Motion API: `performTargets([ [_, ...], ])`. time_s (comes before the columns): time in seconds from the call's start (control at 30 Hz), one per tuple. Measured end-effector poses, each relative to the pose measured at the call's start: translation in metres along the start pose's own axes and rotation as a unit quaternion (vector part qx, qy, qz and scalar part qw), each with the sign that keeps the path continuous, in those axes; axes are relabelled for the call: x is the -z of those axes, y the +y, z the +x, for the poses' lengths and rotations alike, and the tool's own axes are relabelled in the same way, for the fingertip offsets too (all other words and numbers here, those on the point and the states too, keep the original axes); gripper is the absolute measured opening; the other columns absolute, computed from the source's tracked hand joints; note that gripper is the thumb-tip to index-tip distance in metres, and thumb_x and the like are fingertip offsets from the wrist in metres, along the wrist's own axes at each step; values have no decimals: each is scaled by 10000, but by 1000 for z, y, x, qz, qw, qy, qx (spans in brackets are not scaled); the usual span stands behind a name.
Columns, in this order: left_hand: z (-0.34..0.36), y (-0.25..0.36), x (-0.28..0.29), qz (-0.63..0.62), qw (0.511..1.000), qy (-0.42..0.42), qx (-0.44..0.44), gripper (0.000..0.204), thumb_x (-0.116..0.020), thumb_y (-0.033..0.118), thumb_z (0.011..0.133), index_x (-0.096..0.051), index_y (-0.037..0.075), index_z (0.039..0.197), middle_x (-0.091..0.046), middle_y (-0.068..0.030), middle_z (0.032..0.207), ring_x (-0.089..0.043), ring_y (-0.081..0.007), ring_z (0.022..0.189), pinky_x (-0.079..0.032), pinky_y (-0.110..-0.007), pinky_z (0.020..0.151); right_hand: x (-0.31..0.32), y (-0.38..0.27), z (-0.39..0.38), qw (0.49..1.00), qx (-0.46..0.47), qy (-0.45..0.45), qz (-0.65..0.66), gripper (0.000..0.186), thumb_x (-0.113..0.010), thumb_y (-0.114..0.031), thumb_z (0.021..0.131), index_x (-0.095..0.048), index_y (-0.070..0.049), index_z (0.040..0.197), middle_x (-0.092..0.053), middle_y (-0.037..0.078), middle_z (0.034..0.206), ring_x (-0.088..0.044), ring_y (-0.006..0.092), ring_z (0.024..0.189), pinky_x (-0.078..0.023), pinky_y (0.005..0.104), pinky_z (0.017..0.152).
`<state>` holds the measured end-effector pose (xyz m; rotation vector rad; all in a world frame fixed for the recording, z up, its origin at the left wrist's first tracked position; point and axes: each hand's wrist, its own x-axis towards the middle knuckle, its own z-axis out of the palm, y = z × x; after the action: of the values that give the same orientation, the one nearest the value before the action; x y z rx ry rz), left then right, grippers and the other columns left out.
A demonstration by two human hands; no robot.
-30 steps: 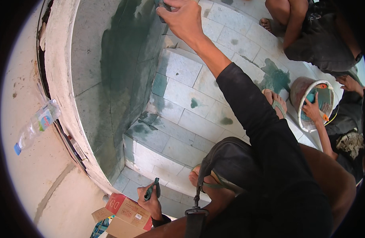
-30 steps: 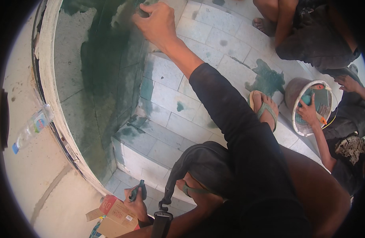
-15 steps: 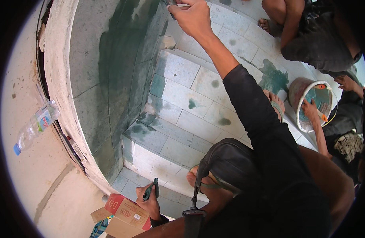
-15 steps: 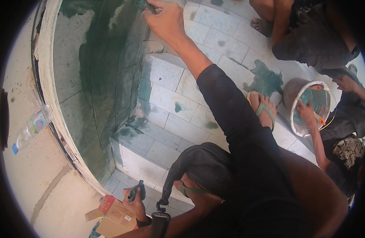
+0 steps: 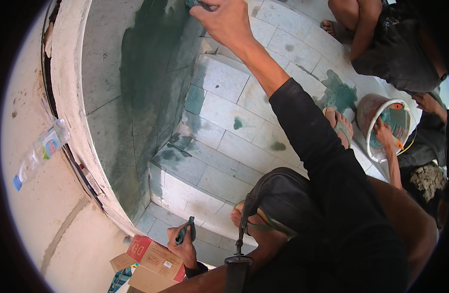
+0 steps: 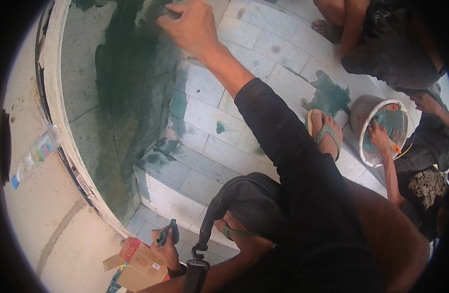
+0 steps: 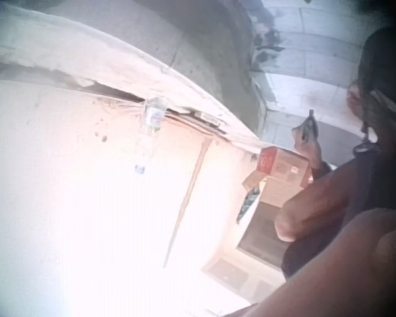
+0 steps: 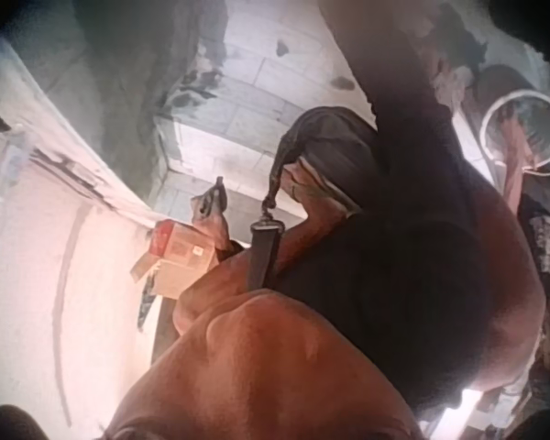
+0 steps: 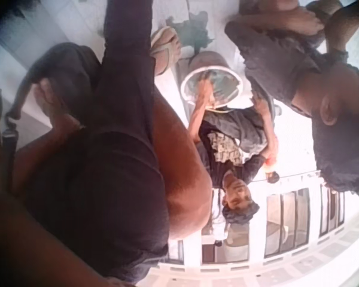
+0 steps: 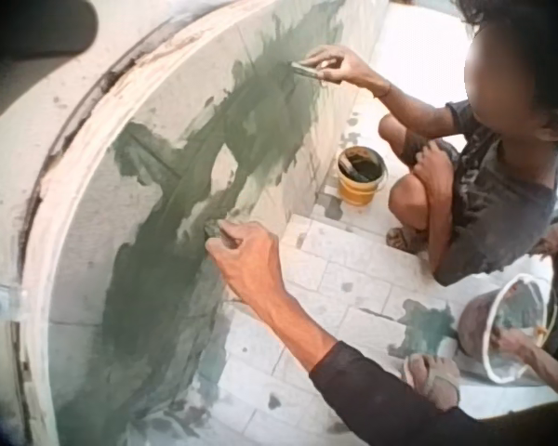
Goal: The person applies green grout to the gaps between wall tiles using a small hand-held scraper while sitting on the floor.
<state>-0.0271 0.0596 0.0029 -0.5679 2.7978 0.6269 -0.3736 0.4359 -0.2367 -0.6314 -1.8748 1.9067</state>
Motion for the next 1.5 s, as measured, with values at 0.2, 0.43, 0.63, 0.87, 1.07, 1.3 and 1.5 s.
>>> performTargets([
  [0.2,8,7,-3,-8,1000,-17,-7,179,-781,-78,825,-806,-31,995,-673,-84,844,-584,-177,824,-465,-299,790,-5,16,-57,997,-36,-61,20,460,-739,-237,820,-775,0,1213,-693,199,1173,-707,294,926,-565,384,880],
  [0.43,4,2,1,4,1000,-16,-9,133,-775,-52,841,-785,-59,973,-664,-75,885,-598,-171,848,-481,-300,794,-29,29,-39,983,28,109,142,425,-774,-113,863,-694,-1,1264,-657,190,1174,-681,311,995,-548,383,921],
  [0.63,4,-3,0,-19,1000,-5,-7,198,-789,-87,804,-814,-24,990,-667,-77,840,-573,-172,817,-456,-295,779,-46,28,-43,988,40,123,85,391,-772,-59,873,-668,8,1244,-614,188,1161,-653,301,947,-530,383,867],
  [0.87,2,-8,1,-13,1000,-3,10,204,-788,-87,799,-812,-29,993,-680,-85,862,-587,-186,833,-469,-309,794,-17,45,-55,998,-16,35,59,414,-766,-151,873,-723,29,1243,-703,156,983,-683,237,804,-546,367,769],
  [1.07,3,-6,1,-10,1000,-10,3,215,-786,-88,798,-815,-24,1000,-680,-84,856,-593,-186,842,-475,-307,794,0,10,-4,995,-33,44,81,390,-740,-197,862,-756,17,1187,-736,208,822,-717,290,772,-547,385,721],
  [1.3,3,-6,0,8,1000,-20,-4,142,-757,-65,841,-787,-58,979,-678,-77,893,-604,-171,859,-488,-301,811,-20,6,-59,996,-58,-19,60,443,-762,-261,821,-779,5,1175,-747,213,972,-728,276,847,-570,377,790],
  [1.5,7,3,-3,-8,1000,-24,-7,135,-756,-66,842,-781,-68,975,-685,-87,891,-605,-175,867,-486,-306,823,-20,18,-74,996,-58,-39,46,361,-784,-232,837,-809,-22,1129,-748,111,988,-667,151,827,-541,299,727],
])
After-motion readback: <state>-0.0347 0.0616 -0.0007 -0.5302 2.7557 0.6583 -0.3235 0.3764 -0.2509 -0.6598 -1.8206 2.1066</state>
